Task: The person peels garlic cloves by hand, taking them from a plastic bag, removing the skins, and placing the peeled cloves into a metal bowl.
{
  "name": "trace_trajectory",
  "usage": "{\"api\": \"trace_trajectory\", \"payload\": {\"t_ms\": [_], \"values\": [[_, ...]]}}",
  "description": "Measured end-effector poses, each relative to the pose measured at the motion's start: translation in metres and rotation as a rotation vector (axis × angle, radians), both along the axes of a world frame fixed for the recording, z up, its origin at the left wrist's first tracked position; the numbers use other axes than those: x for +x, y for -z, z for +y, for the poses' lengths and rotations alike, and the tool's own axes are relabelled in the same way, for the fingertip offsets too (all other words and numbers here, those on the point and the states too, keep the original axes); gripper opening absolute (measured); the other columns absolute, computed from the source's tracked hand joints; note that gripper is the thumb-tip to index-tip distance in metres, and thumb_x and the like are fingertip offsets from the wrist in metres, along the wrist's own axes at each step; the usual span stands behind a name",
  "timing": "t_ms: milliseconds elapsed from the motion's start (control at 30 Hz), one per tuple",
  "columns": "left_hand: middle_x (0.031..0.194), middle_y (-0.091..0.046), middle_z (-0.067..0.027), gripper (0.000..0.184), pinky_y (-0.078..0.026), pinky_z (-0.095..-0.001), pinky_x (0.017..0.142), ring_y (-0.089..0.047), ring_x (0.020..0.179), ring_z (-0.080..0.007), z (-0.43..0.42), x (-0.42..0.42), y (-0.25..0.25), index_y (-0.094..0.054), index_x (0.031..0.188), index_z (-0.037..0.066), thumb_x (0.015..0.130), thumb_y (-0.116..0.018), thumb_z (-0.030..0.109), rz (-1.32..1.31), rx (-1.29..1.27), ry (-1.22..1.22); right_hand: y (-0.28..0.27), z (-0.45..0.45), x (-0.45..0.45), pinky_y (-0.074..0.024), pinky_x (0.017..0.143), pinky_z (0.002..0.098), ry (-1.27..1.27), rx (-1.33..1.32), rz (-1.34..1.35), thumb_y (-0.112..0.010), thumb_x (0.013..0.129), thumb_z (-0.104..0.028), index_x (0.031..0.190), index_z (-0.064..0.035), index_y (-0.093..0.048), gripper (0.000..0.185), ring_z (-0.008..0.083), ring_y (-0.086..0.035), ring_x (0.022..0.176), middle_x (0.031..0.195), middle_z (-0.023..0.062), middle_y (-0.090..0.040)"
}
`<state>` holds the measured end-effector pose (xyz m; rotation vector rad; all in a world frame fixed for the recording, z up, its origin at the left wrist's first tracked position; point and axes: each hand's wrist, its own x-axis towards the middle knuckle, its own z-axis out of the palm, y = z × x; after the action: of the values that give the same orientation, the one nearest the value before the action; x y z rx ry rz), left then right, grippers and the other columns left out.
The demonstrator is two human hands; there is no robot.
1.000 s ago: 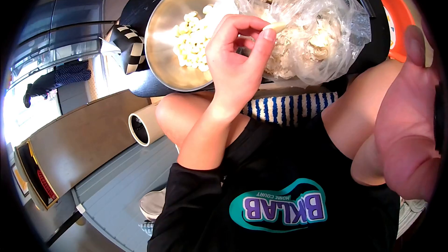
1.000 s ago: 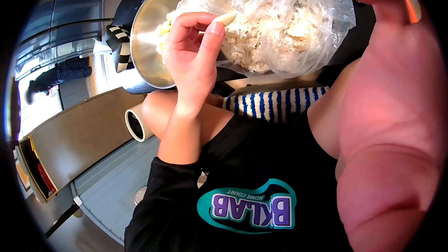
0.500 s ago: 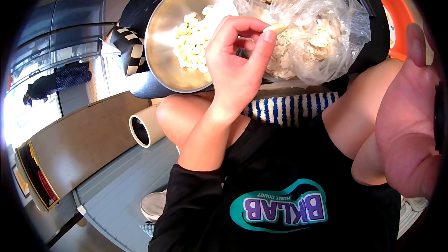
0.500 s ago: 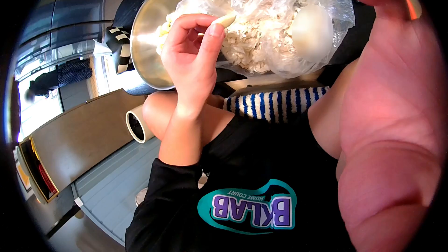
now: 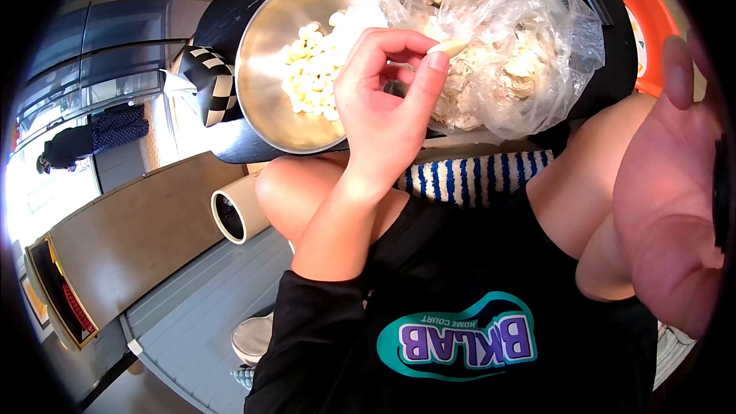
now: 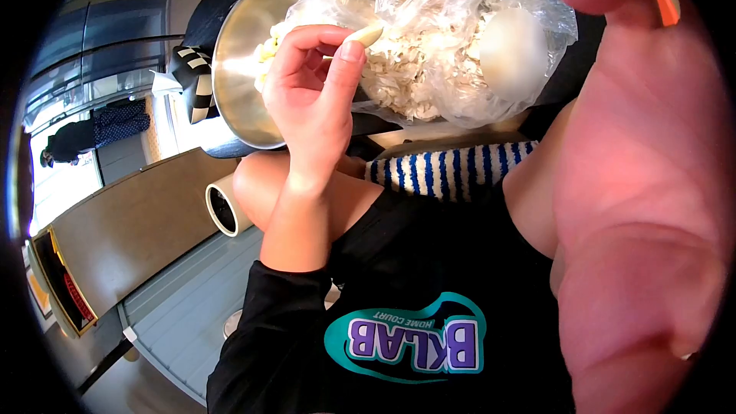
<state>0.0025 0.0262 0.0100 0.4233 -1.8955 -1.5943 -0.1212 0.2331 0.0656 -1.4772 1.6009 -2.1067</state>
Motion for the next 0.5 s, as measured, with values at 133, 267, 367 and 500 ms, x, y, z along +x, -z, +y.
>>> {"api": "trace_trajectory", "payload": {"t_ms": [133, 267, 367, 500], "values": [[0.091, -0.064, -0.0036, 0.011, -0.046, -0.0204, 0.063, -0.060, 0.075, -0.0076, -0.001, 0.002, -0.002, -0.067, 0.093, 0.002, 0.085, -0.073, 0.001, -0.033, -0.031, -0.002, -0.002, -0.002, -0.005, -0.0417, 0.088, 0.0318, -0.012, -0.017, 0.009, -0.040, 0.099, -0.034, 0.121, 0.0026, -0.053, 0.045, 0.0257, -0.057, 0.105, 0.119, 0.0211, -0.059], [0.091, -0.065, -0.0037, 0.011, -0.047, -0.0208, 0.064, -0.060, 0.075, -0.0079, -0.002, 0.002, -0.002, -0.067, 0.093, 0.002, 0.084, -0.074, 0.001, -0.039, -0.015, -0.009, -0.007, -0.009, -0.011, -0.0420, 0.087, 0.0313, -0.009, -0.039, 0.033, -0.040, 0.099, -0.033, 0.119, 0.0031, -0.054, 0.044, 0.0248, -0.058, 0.103, 0.117, 0.0205, -0.060], [0.091, -0.065, -0.0043, 0.011, -0.047, -0.0211, 0.064, -0.060, 0.075, -0.0082, -0.002, 0.002, -0.003, -0.067, 0.092, 0.002, 0.084, -0.074, 0.001, -0.033, -0.029, -0.011, -0.012, -0.020, -0.018, -0.0422, 0.086, 0.0310, 0.007, -0.034, 0.086, -0.040, 0.099, -0.032, 0.117, 0.0035, -0.055, 0.043, 0.0242, -0.058, 0.102, 0.115, 0.0201, -0.061], [0.091, -0.066, -0.0046, 0.011, -0.047, -0.0213, 0.065, -0.060, 0.075, -0.0090, -0.003, 0.001, -0.005, -0.067, 0.092, 0.002, 0.083, -0.074, 0.001, -0.016, -0.093, -0.019, -0.013, -0.052, 0.006, -0.0446, 0.081, 0.0276, 0.194, 0.337, 0.115, -0.053, 0.092, -0.006, 0.105, 0.0035, -0.060, 0.018, 0.0196, -0.060, 0.096, 0.103, 0.0135, -0.064]]}}
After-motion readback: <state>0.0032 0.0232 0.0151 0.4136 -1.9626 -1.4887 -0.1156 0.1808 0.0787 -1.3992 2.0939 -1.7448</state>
